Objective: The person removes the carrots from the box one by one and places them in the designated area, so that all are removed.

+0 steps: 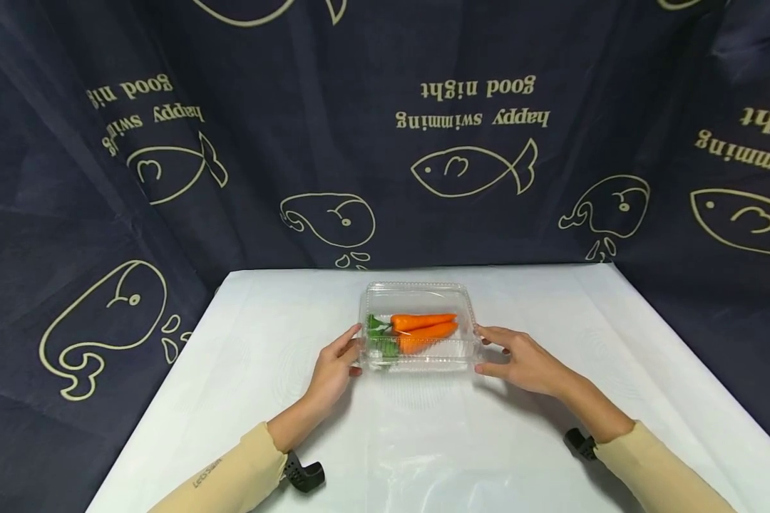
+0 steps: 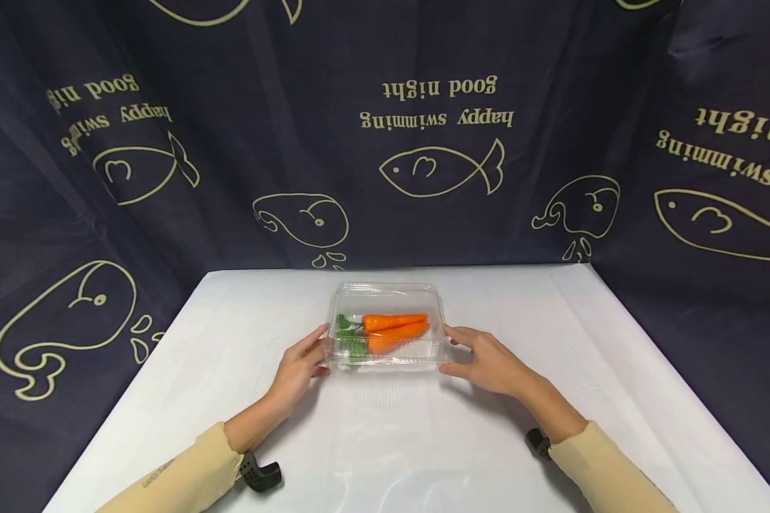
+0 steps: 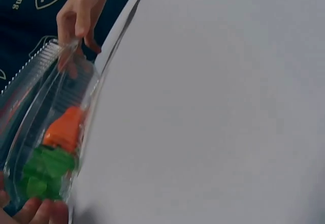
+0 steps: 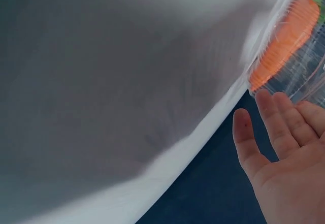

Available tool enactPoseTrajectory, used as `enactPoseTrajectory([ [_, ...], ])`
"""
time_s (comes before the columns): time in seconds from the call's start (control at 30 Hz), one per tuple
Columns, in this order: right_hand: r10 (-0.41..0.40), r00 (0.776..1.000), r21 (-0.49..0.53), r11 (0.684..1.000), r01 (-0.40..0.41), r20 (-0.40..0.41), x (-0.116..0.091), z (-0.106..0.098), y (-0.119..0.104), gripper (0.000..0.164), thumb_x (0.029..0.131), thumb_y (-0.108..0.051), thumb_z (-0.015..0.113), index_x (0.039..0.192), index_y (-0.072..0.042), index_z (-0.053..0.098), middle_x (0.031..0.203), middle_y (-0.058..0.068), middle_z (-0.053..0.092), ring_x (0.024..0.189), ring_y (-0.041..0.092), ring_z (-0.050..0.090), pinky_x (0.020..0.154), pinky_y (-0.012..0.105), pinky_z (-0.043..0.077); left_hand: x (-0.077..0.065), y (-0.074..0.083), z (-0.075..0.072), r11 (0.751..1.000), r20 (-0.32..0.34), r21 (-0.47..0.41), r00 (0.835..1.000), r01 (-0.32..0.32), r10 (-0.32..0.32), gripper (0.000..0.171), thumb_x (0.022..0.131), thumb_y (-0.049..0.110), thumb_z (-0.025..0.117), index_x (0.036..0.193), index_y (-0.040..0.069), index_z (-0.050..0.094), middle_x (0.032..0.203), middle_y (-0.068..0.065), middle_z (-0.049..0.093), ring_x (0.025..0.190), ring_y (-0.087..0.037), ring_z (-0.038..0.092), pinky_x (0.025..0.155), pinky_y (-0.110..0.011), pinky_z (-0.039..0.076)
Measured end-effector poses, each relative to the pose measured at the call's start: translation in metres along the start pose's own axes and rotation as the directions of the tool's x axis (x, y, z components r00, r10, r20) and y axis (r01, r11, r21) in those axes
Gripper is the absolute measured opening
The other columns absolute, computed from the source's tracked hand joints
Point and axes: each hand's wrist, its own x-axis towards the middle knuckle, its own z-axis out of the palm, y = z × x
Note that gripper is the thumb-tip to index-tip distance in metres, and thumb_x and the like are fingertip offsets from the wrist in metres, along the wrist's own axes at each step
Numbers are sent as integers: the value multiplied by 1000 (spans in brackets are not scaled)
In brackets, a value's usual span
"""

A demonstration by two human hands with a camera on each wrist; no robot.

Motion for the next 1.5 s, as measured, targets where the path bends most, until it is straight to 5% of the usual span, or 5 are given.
enactPoseTrajectory([
  [0.2,-13,1000,2,1000,13,-11,1,0,-1,79,89,-52,72,149,-6,49,144,12,58,122,27,62,93,47,56,1,1,-3,997,72,62,997,-43,38,57,98,8,61,153,11,44,138,-19,58,109,-24,63,81,-38,59],
  [0.67,-50,998,-130,990,45,-35,-2,-1,-5,77,90,-62,65,146,-10,54,141,11,61,132,31,55,109,54,44,5,-1,5,978,34,202,998,-49,43,60,98,13,62,154,16,41,134,-13,58,114,-26,61,78,-33,57],
  [0.8,-59,997,-150,987,52,-41,-3,-2,-5,74,92,-61,63,146,-11,54,139,9,62,130,30,57,107,53,46,6,0,4,971,41,231,997,-69,62,63,97,16,63,155,14,39,141,-14,56,127,-32,57,97,-44,54],
  [1.0,-97,994,-194,977,84,-59,-4,0,-5,68,95,-55,63,144,-8,57,135,8,65,126,29,61,104,52,48,9,2,3,955,53,284,996,-78,66,68,95,20,66,156,13,38,153,-16,48,145,-36,39,120,-54,29],
  [1.5,-206,974,-302,938,169,-95,-5,5,-10,52,100,-40,62,134,0,63,125,15,70,113,30,68,97,51,53,10,9,-3,940,113,325,991,-101,67,68,93,16,70,155,14,41,148,-16,54,141,-37,44,115,-53,38],
])
